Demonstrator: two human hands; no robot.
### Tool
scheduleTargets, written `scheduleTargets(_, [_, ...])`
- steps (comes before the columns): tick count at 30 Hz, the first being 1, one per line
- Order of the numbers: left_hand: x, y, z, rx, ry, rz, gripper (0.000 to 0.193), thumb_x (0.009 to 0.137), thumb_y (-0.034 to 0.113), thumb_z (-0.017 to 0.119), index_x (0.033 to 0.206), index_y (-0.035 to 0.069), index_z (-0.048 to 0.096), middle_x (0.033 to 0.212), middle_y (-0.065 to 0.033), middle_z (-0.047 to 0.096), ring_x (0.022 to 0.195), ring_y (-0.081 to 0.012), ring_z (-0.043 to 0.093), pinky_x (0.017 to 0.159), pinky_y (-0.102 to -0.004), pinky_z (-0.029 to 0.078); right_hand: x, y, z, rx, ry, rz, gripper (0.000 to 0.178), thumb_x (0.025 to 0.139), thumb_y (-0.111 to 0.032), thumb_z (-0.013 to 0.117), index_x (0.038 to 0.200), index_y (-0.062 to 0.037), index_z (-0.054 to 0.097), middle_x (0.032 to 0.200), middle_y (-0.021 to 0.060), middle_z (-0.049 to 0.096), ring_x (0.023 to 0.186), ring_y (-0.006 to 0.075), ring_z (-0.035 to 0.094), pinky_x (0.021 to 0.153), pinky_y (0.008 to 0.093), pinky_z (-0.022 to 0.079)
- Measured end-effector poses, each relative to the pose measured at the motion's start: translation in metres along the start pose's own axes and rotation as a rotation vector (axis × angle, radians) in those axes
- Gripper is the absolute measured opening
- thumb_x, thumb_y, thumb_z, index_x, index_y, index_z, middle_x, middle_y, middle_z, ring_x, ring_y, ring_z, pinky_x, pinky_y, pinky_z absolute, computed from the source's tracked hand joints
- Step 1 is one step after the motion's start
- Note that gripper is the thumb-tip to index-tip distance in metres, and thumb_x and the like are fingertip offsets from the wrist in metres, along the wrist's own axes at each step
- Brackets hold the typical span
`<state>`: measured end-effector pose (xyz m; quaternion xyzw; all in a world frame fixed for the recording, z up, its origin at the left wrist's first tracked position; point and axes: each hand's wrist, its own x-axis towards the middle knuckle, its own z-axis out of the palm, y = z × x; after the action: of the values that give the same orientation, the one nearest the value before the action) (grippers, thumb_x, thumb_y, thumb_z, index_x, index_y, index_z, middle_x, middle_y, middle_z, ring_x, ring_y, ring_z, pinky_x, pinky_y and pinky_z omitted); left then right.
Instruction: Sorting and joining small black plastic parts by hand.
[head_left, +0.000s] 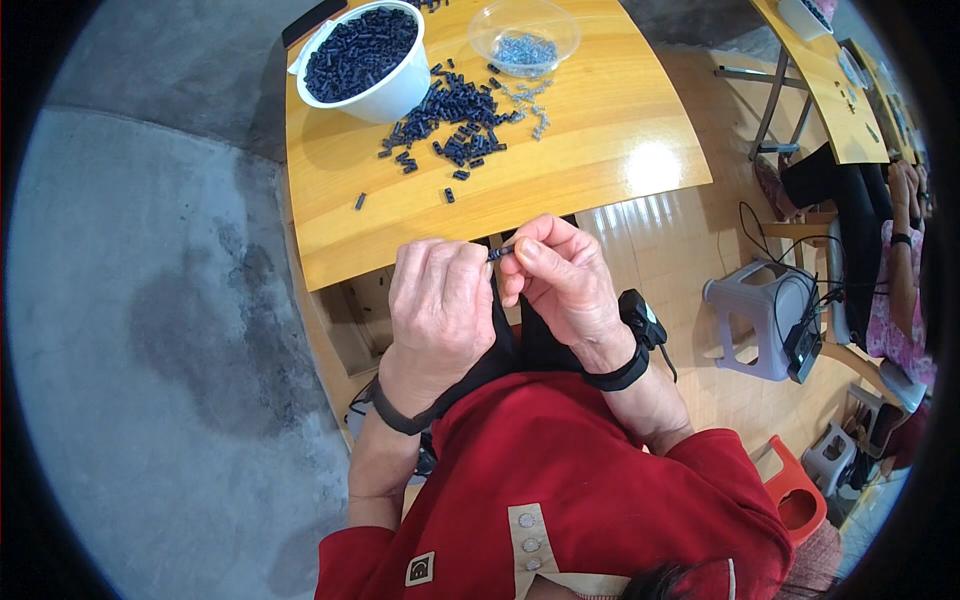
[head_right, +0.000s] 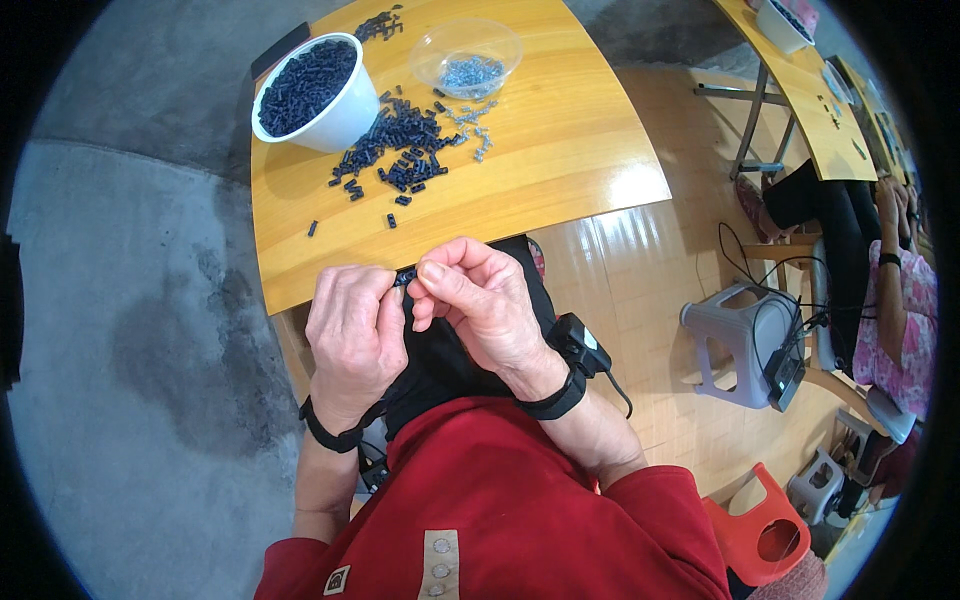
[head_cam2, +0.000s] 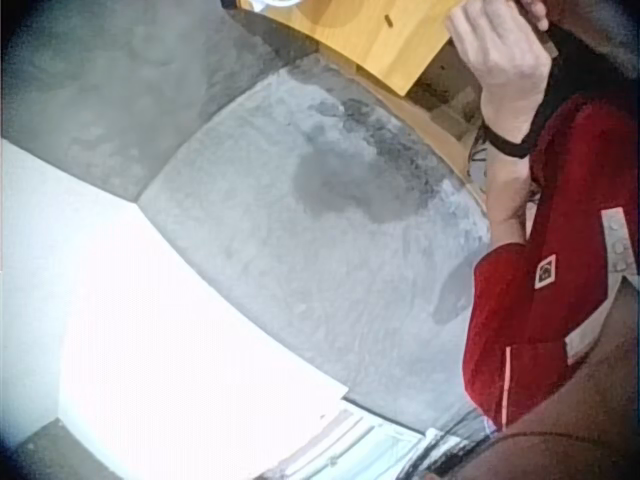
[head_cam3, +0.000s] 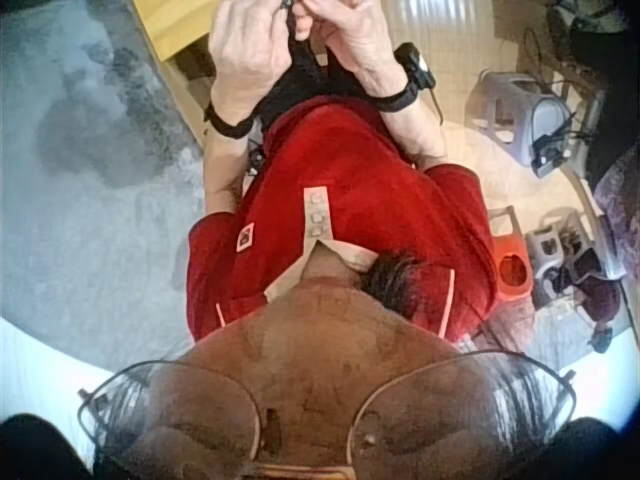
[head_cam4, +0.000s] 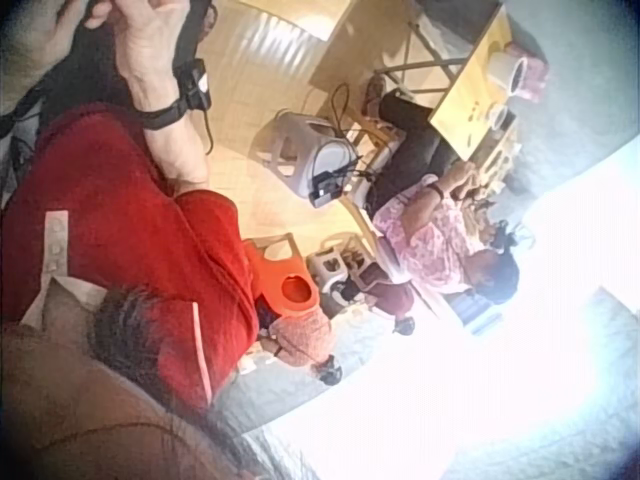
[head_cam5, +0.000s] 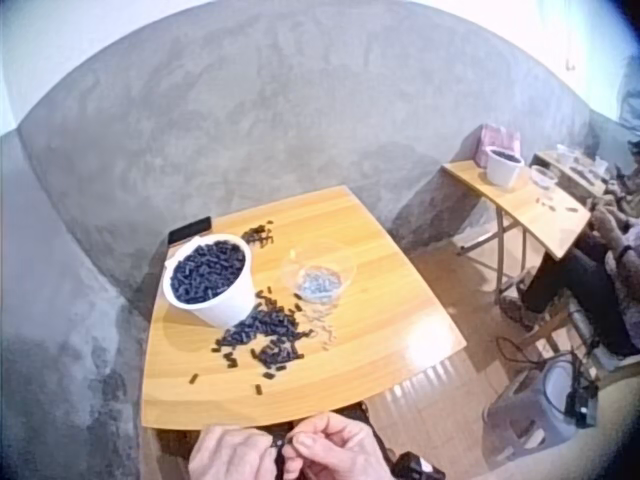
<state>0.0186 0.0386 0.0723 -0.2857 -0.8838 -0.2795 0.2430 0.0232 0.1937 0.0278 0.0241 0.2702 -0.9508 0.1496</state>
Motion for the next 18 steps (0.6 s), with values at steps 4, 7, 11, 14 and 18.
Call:
scheduleTargets(4, [0.0000,0.0008,-0.0001,0.029,-0.013,0.029,0.025,0.075,-0.010,0.065,0.098,-0.001,0.058,0.086,-0.0146,0.060,0.076,-0.0338,0.058,0.068,-0.0418,0.048,-0.0007,0.0007,0.0008,-0.002,0.004,-0.007,0.011,0.095,-0.012,0.064,0.098,-0.0017,0.062,0.086,0.0097,0.069,0.069,0.0134,0.066,0.064,0.0293,0.058])
scheduleTargets(7, [-0.0005,0.0002,-0.0004,0.027,-0.027,0.032,0.026,0.075,-0.009,0.064,0.098,-0.001,0.057,0.086,-0.0146,0.058,0.076,-0.0339,0.057,0.068,-0.0425,0.047,-0.0009,0.0000,0.0014,-0.008,0.013,-0.004,0.011,0.095,-0.012,0.064,0.097,-0.0018,0.062,0.086,0.0096,0.069,0.069,0.0133,0.066,0.064,0.0293,0.058])
scheduleTargets(11, [-0.0008,-0.0012,0.0002,0.001,-0.034,0.015,0.026,0.075,-0.010,0.064,0.098,-0.001,0.056,0.085,-0.0149,0.057,0.075,-0.0338,0.056,0.067,-0.0427,0.046,-0.0010,-0.0001,0.0023,-0.016,0.019,0.000,0.011,0.095,-0.012,0.064,0.097,-0.0019,0.062,0.086,0.0096,0.069,0.068,0.0133,0.066,0.064,0.0291,0.058])
scheduleTargets(14, [-0.0022,-0.0018,0.0019,-0.011,-0.018,0.002,0.025,0.075,-0.011,0.063,0.097,-0.001,0.056,0.084,-0.0150,0.057,0.074,-0.0338,0.055,0.066,-0.0428,0.045,-0.0015,0.0013,0.0010,-0.014,0.028,-0.009,0.011,0.095,-0.012,0.064,0.097,-0.0020,0.062,0.086,0.0099,0.069,0.068,0.0135,0.066,0.064,0.0293,0.058])
scheduleTargets(18, [-0.0039,-0.0020,0.0030,-0.013,-0.006,-0.003,0.026,0.075,-0.011,0.063,0.098,0.000,0.056,0.084,-0.0148,0.056,0.074,-0.0337,0.055,0.066,-0.0428,0.045,-0.0017,0.0015,0.0016,-0.013,0.028,-0.028,0.011,0.094,-0.012,0.065,0.097,-0.0020,0.062,0.086,0.0100,0.069,0.068,0.0137,0.066,0.064,0.0295,0.058])
